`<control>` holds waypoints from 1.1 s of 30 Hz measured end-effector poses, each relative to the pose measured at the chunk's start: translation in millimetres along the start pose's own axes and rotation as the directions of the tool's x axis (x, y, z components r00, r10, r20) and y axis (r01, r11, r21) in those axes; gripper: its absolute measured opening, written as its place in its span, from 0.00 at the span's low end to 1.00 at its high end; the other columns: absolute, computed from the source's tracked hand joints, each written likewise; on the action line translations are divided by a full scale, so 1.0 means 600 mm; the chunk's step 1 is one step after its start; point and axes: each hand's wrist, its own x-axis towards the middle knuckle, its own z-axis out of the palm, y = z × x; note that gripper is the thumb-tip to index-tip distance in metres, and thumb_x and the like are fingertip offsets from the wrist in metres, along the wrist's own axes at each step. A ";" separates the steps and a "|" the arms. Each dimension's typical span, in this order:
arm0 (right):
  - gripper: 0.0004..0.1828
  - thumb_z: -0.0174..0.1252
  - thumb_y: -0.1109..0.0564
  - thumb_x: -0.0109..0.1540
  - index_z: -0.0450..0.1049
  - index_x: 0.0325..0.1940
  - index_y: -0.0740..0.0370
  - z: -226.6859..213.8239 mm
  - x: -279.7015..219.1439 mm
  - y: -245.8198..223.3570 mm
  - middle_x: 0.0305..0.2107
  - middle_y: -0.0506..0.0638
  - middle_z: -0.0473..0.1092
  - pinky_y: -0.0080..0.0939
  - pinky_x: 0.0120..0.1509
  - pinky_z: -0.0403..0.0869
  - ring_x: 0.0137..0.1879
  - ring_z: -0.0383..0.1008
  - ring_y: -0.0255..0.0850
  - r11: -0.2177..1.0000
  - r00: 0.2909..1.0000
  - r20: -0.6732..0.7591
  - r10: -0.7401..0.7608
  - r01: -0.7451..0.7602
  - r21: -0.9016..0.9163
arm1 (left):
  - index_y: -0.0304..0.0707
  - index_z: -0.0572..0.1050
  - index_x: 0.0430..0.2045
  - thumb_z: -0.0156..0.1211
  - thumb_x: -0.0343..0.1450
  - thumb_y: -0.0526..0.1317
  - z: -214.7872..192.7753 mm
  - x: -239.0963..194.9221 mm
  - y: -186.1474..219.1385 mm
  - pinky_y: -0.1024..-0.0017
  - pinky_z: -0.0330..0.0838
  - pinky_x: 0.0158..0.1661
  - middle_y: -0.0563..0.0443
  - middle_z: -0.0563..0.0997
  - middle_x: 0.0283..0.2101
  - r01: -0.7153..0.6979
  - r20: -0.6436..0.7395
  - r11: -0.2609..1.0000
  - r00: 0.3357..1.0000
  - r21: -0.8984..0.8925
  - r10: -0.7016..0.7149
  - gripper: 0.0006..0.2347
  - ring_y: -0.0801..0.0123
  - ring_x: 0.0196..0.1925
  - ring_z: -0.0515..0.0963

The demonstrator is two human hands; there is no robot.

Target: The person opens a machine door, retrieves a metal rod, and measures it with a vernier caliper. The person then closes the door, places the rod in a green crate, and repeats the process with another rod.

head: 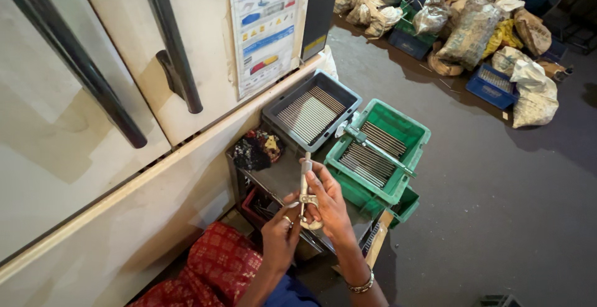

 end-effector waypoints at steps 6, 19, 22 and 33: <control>0.32 0.39 0.42 0.71 0.55 0.76 0.59 -0.010 -0.014 -0.002 0.33 0.67 0.79 0.25 0.17 0.60 0.12 0.57 0.26 0.998 0.997 -0.060 0.053 -0.050 0.049 | 0.31 0.81 0.42 0.60 0.67 0.24 -0.001 -0.003 0.000 0.70 0.79 0.41 0.43 0.85 0.41 0.071 0.062 0.997 0.996 -0.030 -0.069 0.12 0.61 0.40 0.88; 0.23 0.54 0.51 0.72 0.64 0.65 0.69 -0.027 -0.012 0.020 0.30 0.62 0.79 0.26 0.16 0.58 0.12 0.57 0.25 0.998 0.997 -0.040 0.061 -0.061 -0.009 | 0.28 0.79 0.44 0.56 0.69 0.23 0.012 -0.016 -0.033 0.73 0.79 0.42 0.45 0.83 0.53 0.081 0.092 0.996 0.993 -0.037 -0.077 0.12 0.67 0.41 0.87; 0.21 0.53 0.51 0.70 0.68 0.63 0.67 -0.036 -0.015 0.023 0.30 0.60 0.80 0.25 0.15 0.60 0.12 0.58 0.24 0.991 0.994 0.026 0.106 -0.108 0.077 | 0.32 0.79 0.51 0.49 0.75 0.25 0.018 -0.027 -0.045 0.74 0.79 0.42 0.47 0.87 0.43 0.248 0.130 0.905 0.968 -0.345 -0.216 0.14 0.70 0.41 0.85; 0.16 0.61 0.48 0.64 0.77 0.54 0.54 -0.129 0.067 0.168 0.27 0.55 0.77 0.49 0.33 0.74 0.28 0.78 0.49 0.146 0.957 0.010 -0.290 0.055 -0.988 | 0.38 0.75 0.59 0.55 0.76 0.43 -0.025 -0.035 -0.150 0.77 0.70 0.25 0.50 0.82 0.27 0.467 -0.056 0.788 0.846 -0.402 -0.530 0.17 0.79 0.23 0.75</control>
